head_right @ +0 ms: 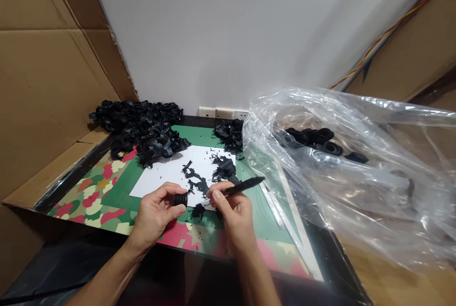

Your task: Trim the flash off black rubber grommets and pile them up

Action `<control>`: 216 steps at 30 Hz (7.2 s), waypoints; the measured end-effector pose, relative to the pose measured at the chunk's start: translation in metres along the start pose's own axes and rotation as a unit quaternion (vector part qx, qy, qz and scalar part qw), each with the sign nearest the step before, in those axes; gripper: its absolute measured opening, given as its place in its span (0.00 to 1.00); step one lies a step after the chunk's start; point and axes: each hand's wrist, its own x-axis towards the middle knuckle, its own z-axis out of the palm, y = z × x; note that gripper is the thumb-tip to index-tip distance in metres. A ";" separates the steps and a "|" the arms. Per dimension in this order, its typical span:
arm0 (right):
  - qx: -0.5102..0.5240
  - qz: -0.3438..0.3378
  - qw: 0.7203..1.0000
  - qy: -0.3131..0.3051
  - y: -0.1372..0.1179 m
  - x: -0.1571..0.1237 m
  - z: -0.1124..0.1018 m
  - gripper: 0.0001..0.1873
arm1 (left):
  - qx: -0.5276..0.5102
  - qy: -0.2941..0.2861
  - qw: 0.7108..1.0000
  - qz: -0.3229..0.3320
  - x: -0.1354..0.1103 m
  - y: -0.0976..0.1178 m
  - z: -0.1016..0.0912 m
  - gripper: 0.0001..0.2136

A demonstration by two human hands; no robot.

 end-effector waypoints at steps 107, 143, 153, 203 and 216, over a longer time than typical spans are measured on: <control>0.039 0.118 0.987 0.100 -0.014 0.015 -0.014 0.23 | -0.018 -0.018 0.989 -0.144 0.042 0.019 0.013 0.18; -0.411 -0.435 0.801 0.024 0.004 0.001 -0.010 0.19 | 0.126 0.039 0.990 0.041 0.044 -0.001 0.031 0.14; -0.480 -0.467 0.742 0.023 0.010 -0.001 -0.031 0.23 | 0.357 0.070 0.929 0.065 0.071 0.009 -0.012 0.07; -0.227 -0.021 0.972 0.049 -0.005 0.041 0.004 0.13 | 0.256 -0.082 0.963 0.017 0.033 0.013 0.026 0.18; -0.230 -0.193 0.954 0.000 0.002 0.018 0.028 0.04 | -0.058 0.025 0.990 -0.127 0.029 0.010 0.022 0.21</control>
